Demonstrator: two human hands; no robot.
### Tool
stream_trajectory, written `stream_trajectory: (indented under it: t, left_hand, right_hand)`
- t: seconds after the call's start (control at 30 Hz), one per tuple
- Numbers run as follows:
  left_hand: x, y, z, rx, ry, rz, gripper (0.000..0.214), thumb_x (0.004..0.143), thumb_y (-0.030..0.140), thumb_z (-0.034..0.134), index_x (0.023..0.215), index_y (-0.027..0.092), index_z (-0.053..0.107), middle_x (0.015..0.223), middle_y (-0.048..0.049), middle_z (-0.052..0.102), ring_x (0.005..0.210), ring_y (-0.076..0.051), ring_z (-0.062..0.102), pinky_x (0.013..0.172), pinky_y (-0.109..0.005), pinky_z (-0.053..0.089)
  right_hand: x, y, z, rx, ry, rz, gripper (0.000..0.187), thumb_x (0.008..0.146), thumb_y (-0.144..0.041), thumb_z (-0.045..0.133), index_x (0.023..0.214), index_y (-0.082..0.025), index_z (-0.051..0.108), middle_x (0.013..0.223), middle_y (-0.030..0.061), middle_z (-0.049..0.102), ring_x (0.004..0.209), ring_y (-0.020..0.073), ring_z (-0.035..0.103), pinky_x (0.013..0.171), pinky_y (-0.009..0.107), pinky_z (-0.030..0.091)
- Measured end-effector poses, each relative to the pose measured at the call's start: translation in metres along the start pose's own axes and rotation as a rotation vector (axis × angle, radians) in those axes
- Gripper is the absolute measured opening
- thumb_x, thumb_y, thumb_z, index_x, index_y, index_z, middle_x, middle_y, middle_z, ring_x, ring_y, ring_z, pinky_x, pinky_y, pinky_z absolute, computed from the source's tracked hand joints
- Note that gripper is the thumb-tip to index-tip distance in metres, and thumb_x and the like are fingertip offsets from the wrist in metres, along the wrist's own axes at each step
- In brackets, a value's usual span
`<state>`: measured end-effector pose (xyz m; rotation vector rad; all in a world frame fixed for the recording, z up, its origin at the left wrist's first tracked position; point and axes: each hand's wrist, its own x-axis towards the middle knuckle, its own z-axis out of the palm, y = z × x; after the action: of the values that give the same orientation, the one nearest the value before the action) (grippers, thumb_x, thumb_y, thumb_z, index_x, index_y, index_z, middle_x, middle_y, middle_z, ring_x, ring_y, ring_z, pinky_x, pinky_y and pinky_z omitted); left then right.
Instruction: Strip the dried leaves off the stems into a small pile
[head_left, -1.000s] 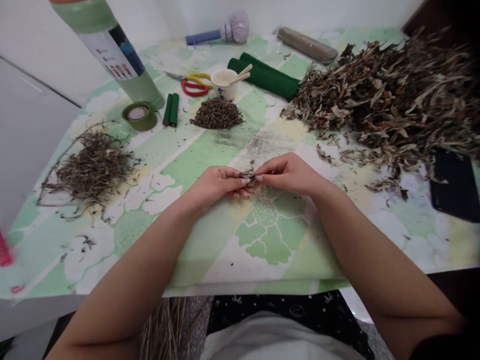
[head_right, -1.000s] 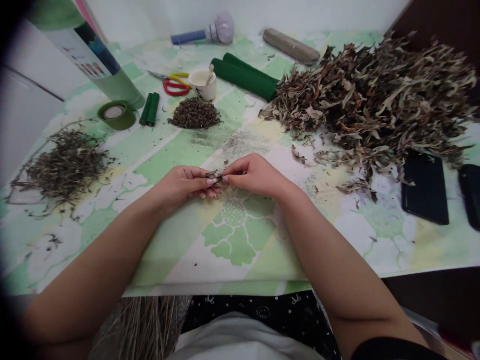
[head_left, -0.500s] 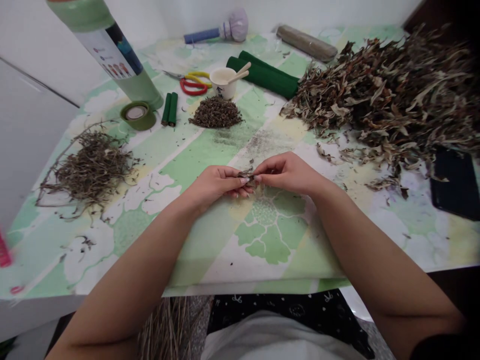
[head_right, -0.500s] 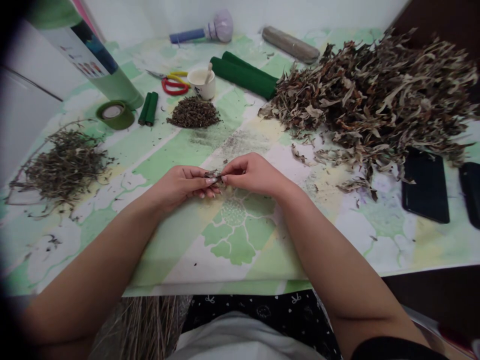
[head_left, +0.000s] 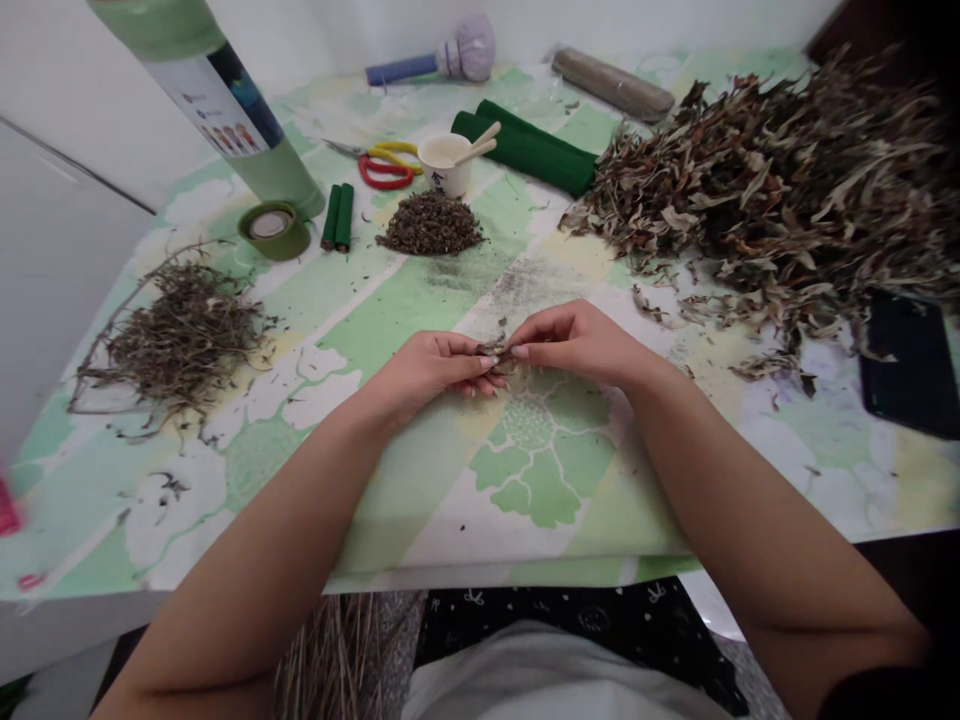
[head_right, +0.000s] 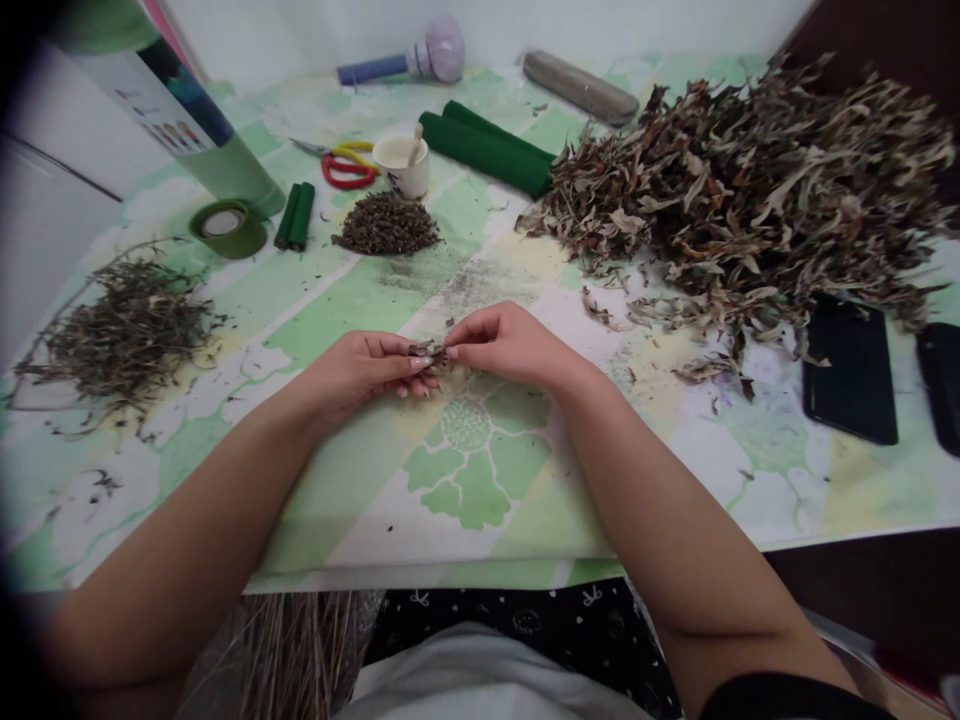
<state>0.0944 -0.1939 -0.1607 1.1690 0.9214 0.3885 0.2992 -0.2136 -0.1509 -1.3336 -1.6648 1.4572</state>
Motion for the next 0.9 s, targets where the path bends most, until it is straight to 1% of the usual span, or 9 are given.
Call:
stream_trajectory:
  t: [0.1, 0.23, 0.4, 0.5, 0.63, 0.73, 0.9]
  left_hand:
    - [0.0000, 0.0001, -0.0003, -0.001, 0.000, 0.003, 0.018, 0.071, 0.027, 0.068, 0.078, 0.010, 0.068, 0.075, -0.0071, 0.071, 0.056, -0.007, 0.058, 0.055, -0.018, 0.046]
    - [0.0004, -0.0003, -0.0004, -0.007, -0.010, 0.001, 0.017, 0.072, 0.026, 0.067, 0.078, 0.010, 0.068, 0.076, -0.0071, 0.071, 0.056, -0.007, 0.059, 0.057, -0.018, 0.047]
    - [0.0002, 0.0002, 0.0001, -0.006, -0.002, -0.008, 0.016, 0.072, 0.025, 0.067, 0.078, 0.010, 0.068, 0.075, -0.0072, 0.071, 0.055, -0.006, 0.058, 0.055, -0.017, 0.046]
    - [-0.0002, 0.0009, 0.0003, 0.005, 0.006, -0.009, 0.017, 0.072, 0.027, 0.068, 0.078, 0.010, 0.068, 0.076, -0.0072, 0.071, 0.057, -0.007, 0.059, 0.056, -0.017, 0.046]
    - [-0.0005, 0.0017, 0.0007, 0.023, 0.014, -0.013, 0.018, 0.072, 0.028, 0.068, 0.078, 0.010, 0.068, 0.076, -0.0076, 0.071, 0.058, -0.008, 0.059, 0.057, -0.020, 0.047]
    - [-0.0003, 0.0018, 0.0010, 0.037, 0.016, -0.016, 0.018, 0.072, 0.028, 0.068, 0.078, 0.011, 0.068, 0.076, -0.0074, 0.071, 0.059, -0.009, 0.060, 0.057, -0.020, 0.047]
    - [0.0000, 0.0014, 0.0008, 0.042, 0.015, -0.019, 0.018, 0.072, 0.028, 0.067, 0.079, 0.011, 0.068, 0.076, -0.0076, 0.071, 0.059, -0.009, 0.060, 0.057, -0.020, 0.047]
  right_hand:
    - [0.0004, 0.0006, -0.0002, 0.035, -0.020, -0.013, 0.024, 0.070, -0.031, 0.066, 0.086, -0.013, 0.069, 0.068, 0.0023, 0.063, 0.057, 0.0101, 0.049, 0.053, 0.024, 0.035]
    - [0.0014, 0.0031, 0.0009, 0.026, -0.021, -0.026, 0.020, 0.069, -0.030, 0.067, 0.080, -0.013, 0.069, 0.067, 0.0018, 0.062, 0.060, 0.0106, 0.050, 0.054, 0.024, 0.035]
    - [0.0026, 0.0044, -0.0006, 0.045, -0.010, 0.016, 0.017, 0.068, -0.027, 0.067, 0.077, -0.013, 0.067, 0.061, -0.0002, 0.058, 0.053, 0.0088, 0.046, 0.050, 0.023, 0.032]
    - [0.0028, 0.0040, -0.0022, 0.065, -0.021, 0.028, 0.017, 0.069, -0.027, 0.066, 0.079, -0.014, 0.067, 0.061, -0.0004, 0.058, 0.052, 0.0085, 0.045, 0.049, 0.023, 0.033]
    - [0.0027, 0.0037, -0.0015, 0.037, -0.041, 0.009, 0.020, 0.069, -0.030, 0.067, 0.081, -0.014, 0.068, 0.063, 0.0003, 0.060, 0.054, 0.0087, 0.046, 0.050, 0.022, 0.033]
    - [0.0028, 0.0042, -0.0005, 0.011, -0.021, -0.010, 0.019, 0.067, -0.029, 0.067, 0.077, -0.013, 0.068, 0.062, 0.0008, 0.060, 0.054, 0.0086, 0.046, 0.050, 0.023, 0.031]
    - [0.0027, 0.0051, -0.0012, -0.007, -0.005, 0.012, 0.018, 0.067, -0.028, 0.068, 0.076, -0.012, 0.068, 0.058, -0.0001, 0.057, 0.050, 0.0074, 0.043, 0.047, 0.022, 0.029]
